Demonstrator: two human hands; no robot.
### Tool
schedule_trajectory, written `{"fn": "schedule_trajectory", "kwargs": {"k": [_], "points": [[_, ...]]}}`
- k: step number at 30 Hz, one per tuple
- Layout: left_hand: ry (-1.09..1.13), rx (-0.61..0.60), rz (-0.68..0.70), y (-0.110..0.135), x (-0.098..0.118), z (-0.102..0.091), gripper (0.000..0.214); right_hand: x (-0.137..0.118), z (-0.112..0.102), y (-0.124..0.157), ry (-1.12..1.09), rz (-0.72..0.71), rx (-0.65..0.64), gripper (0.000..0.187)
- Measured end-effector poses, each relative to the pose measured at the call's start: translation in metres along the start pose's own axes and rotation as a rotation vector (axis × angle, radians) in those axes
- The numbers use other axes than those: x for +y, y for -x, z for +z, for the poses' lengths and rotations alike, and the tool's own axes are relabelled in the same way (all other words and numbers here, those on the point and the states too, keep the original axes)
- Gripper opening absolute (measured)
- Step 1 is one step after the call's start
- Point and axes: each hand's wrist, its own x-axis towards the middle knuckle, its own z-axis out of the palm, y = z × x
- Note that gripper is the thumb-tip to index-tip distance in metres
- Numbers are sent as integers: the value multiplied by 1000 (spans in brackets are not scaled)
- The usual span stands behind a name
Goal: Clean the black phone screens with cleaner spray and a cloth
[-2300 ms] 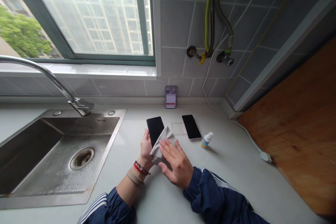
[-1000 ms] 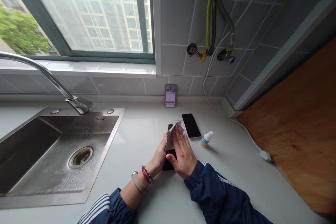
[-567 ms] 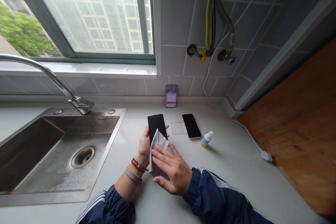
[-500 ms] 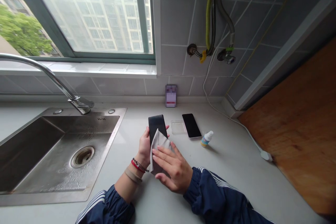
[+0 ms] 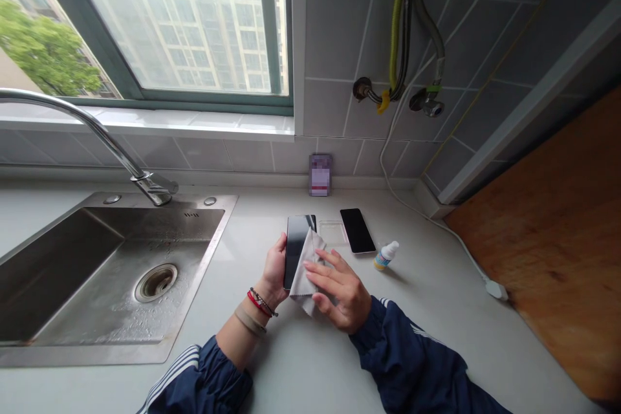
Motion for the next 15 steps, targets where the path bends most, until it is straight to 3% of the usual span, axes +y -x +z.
{"fn": "schedule_trajectory", "kwargs": {"k": [5,8,12,15], "points": [[4,-60,-65,-1,-3,-1,71,-2,-7,-3,-33,-30,-123,48],[-1,-42,-84,-1,-8,-1,67,10,-10,-4,70,60,-78,52],[-45,-58,-295,0,-15,-2,65,29,-11,-4,216,217,-3,51],[-64,-71,-327,1,-15,-3,67,31,-12,-4,224,246,-36,50]]}}
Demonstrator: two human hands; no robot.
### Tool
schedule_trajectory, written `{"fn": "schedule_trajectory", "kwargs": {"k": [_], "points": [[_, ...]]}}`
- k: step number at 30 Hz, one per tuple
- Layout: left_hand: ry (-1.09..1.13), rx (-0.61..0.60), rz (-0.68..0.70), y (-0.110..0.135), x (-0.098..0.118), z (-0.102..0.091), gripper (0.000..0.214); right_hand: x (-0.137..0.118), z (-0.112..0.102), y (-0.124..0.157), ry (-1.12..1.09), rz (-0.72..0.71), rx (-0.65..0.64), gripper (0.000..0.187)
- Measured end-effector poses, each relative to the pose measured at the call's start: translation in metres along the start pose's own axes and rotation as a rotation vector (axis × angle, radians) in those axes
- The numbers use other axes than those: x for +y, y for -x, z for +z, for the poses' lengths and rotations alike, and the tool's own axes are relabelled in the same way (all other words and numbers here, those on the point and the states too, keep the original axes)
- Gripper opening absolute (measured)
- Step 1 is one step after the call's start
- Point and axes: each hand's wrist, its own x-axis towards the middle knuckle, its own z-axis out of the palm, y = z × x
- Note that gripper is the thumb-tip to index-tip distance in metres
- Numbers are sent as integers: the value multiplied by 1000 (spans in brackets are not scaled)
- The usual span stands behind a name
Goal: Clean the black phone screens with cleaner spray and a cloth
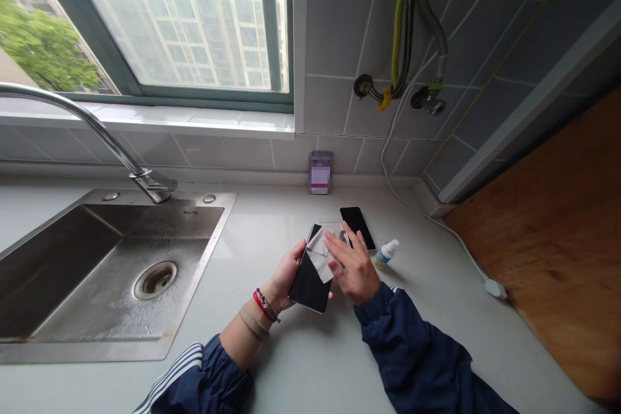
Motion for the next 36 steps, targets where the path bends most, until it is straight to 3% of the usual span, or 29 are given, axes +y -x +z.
{"fn": "schedule_trajectory", "kwargs": {"k": [4,7,11,15,20,23,27,31,36], "points": [[-14,-38,79,3,6,-2,81,-16,-3,4,-165,-218,-221,61],[-32,-41,72,4,10,-2,89,-28,-2,8,-251,-306,-279,68],[-87,-15,103,5,8,-1,90,-27,3,8,-165,-224,-236,59],[-188,47,-18,5,5,-1,97,-8,8,4,-94,-70,-128,52],[-220,-5,-54,6,8,-1,98,7,12,2,-50,71,-46,53],[-179,-15,-31,6,9,-1,95,-4,13,4,-69,2,-79,58],[-122,67,94,5,9,-2,86,-33,10,9,-130,-188,-215,60],[-75,38,79,5,11,-4,85,-49,9,13,-138,-249,-310,60],[-154,86,97,7,9,-2,81,-30,15,10,-50,-132,-165,52]]}}
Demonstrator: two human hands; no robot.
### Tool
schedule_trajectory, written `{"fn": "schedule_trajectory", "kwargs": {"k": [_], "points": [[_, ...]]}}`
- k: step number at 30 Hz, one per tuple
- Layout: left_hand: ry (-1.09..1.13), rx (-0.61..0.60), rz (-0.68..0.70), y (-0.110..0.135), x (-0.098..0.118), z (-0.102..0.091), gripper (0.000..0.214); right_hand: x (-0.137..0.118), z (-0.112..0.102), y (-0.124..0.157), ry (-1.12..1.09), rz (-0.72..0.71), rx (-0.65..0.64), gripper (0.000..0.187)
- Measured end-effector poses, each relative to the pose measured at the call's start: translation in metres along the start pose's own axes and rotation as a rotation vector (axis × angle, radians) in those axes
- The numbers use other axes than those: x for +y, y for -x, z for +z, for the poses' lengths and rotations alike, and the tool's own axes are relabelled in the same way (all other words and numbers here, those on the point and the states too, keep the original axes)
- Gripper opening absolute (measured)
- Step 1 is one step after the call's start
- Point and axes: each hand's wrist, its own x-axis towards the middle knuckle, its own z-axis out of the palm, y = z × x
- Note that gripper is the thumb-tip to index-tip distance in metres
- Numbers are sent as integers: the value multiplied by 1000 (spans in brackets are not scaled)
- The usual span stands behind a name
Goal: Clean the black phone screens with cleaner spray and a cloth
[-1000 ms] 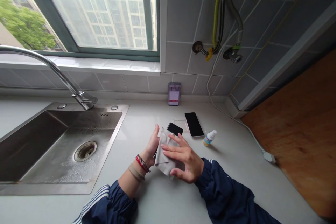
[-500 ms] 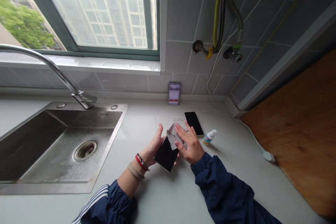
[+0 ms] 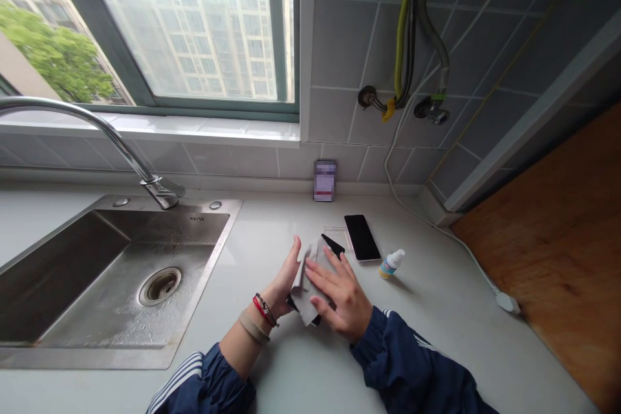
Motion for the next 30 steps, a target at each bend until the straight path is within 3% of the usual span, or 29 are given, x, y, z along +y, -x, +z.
{"fn": "schedule_trajectory", "kwargs": {"k": [3,6,9,13,17,21,26,30], "points": [[-46,-40,-132,1,-1,3,92,18,1,-1,46,152,109,49],[-58,-67,-166,0,-1,4,94,25,2,0,50,224,131,50],[-15,-63,-100,-3,-2,1,89,15,3,1,25,146,78,57],[39,9,12,-7,-1,-5,80,-11,5,5,-50,-64,-44,62],[65,-18,32,-7,1,-6,84,-24,8,6,-79,-121,-36,56],[11,3,20,-4,1,-2,83,-10,3,3,20,-24,29,48],[-113,-3,-147,1,-1,6,93,22,-5,-2,103,193,124,47],[-120,31,-122,1,-2,7,90,22,-3,-1,68,183,104,55]]}}
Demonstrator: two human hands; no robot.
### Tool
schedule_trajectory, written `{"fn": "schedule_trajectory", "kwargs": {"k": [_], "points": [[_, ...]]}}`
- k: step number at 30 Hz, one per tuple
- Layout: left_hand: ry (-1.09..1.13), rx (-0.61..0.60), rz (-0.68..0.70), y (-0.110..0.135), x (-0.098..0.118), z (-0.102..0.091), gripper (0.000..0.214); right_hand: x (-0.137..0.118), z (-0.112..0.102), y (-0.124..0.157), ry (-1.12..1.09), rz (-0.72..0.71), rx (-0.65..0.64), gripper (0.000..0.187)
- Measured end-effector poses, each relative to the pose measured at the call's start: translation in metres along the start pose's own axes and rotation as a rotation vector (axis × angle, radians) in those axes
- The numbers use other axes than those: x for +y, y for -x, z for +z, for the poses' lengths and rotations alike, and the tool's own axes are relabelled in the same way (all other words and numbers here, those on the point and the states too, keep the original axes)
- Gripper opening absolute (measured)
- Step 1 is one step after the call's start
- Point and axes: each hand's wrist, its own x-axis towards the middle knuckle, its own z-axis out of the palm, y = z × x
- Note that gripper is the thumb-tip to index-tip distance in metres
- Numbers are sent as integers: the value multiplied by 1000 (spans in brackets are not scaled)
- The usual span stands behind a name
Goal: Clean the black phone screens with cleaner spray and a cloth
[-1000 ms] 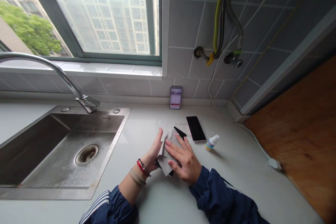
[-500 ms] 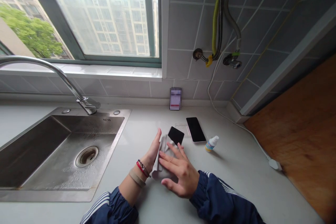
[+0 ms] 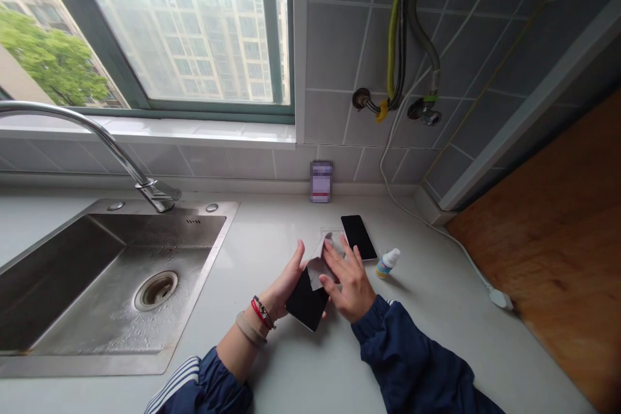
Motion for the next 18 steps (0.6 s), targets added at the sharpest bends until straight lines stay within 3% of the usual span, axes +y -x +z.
{"fn": "schedule_trajectory", "kwargs": {"k": [6,10,13,18], "points": [[125,62,169,-4,3,-7,80,-39,5,13,-118,-252,-149,61],[162,25,230,-6,8,-12,83,-46,7,16,-176,-340,-119,55],[164,13,225,-5,7,-12,81,-32,5,11,-125,-295,-43,46],[98,-74,100,0,5,-4,79,-2,-2,0,9,-51,120,46]]}}
